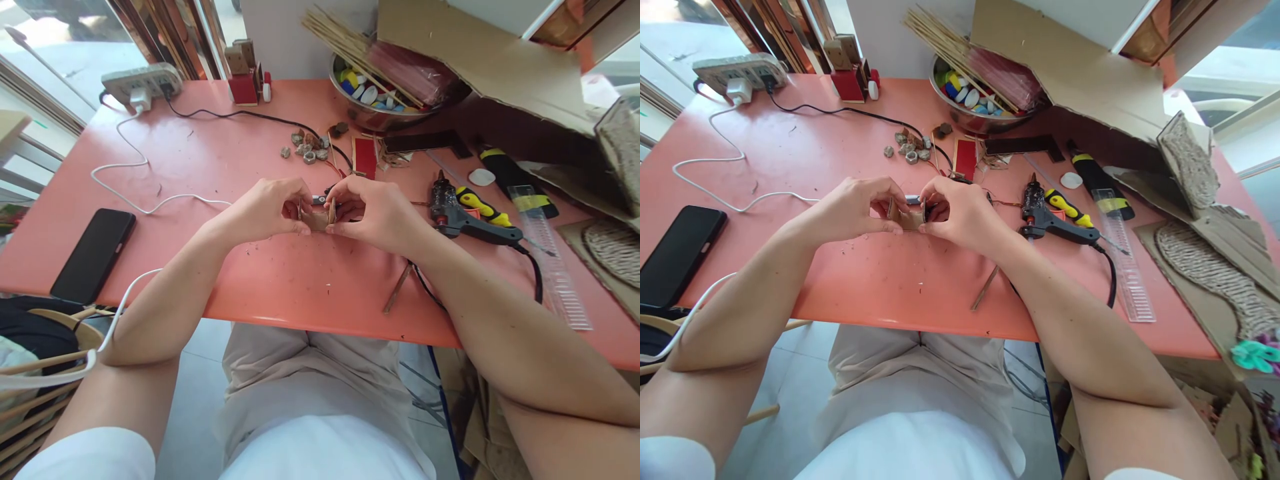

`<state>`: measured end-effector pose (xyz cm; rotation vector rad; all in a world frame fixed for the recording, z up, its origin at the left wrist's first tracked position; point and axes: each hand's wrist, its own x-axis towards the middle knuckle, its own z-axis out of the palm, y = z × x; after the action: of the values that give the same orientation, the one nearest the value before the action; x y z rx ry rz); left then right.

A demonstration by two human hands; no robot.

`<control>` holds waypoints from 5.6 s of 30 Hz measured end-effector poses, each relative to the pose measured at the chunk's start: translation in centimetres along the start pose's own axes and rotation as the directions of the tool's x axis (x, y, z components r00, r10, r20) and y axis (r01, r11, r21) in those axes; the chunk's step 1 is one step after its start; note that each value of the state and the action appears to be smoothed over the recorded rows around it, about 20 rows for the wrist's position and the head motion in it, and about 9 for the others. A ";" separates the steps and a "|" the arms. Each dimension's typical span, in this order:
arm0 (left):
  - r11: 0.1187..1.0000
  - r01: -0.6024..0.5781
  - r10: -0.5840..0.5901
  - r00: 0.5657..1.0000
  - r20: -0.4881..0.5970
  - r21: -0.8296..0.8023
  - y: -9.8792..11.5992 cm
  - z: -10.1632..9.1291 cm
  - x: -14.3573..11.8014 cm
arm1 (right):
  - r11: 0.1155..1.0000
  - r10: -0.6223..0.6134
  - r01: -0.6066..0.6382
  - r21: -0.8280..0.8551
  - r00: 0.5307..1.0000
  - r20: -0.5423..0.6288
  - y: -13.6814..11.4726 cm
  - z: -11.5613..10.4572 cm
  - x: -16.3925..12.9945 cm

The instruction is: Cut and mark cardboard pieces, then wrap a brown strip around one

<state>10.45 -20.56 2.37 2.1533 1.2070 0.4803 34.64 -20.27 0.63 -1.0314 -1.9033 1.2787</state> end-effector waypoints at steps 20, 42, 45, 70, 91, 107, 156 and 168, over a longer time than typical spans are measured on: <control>0.991 0.041 -0.043 0.999 -0.016 -0.125 -0.3 -0.1 -0.2 | 0.984 -0.059 0.051 -0.172 0.997 -0.045 -0.5 0.4 -0.1; 0.998 0.047 -0.050 0.997 -0.059 -0.052 0.6 -0.2 -0.3 | 0.987 -0.028 0.018 -0.161 0.998 -0.060 -0.7 0.6 0.1; 0.997 0.045 -0.048 0.997 -0.068 -0.056 0.6 -0.2 -0.4 | 0.983 -0.032 0.022 -0.181 0.998 -0.051 -0.8 0.7 0.1; 0.948 0.016 -0.092 0.970 -0.223 -0.319 -0.6 1.8 -1.3 | 0.960 -0.077 0.075 -0.269 0.997 0.004 0.0 0.4 0.5; 0.934 -0.030 -0.049 0.976 -0.210 -0.357 -1.4 1.6 -1.1 | 0.959 -0.030 0.035 -0.283 0.999 0.024 -0.3 0.2 0.6; 0.924 -0.049 -0.027 0.981 -0.192 -0.379 -1.6 1.7 -1.1 | 0.922 -0.085 0.110 -0.371 0.993 0.083 -0.1 -0.7 0.1; 0.924 -0.032 -0.055 0.975 -0.215 -0.381 -1.4 1.8 -0.7 | 0.924 -0.089 0.103 -0.368 0.995 0.055 -0.4 -0.5 0.4; 0.917 -0.032 -0.061 0.974 -0.220 -0.397 -1.5 2.0 -0.6 | 0.908 -0.115 0.127 -0.398 0.992 0.054 0.1 -0.3 0.5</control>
<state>10.40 -21.14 -0.10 1.7724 1.1265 0.9059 34.63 -19.71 0.69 -1.0745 -2.2733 0.8523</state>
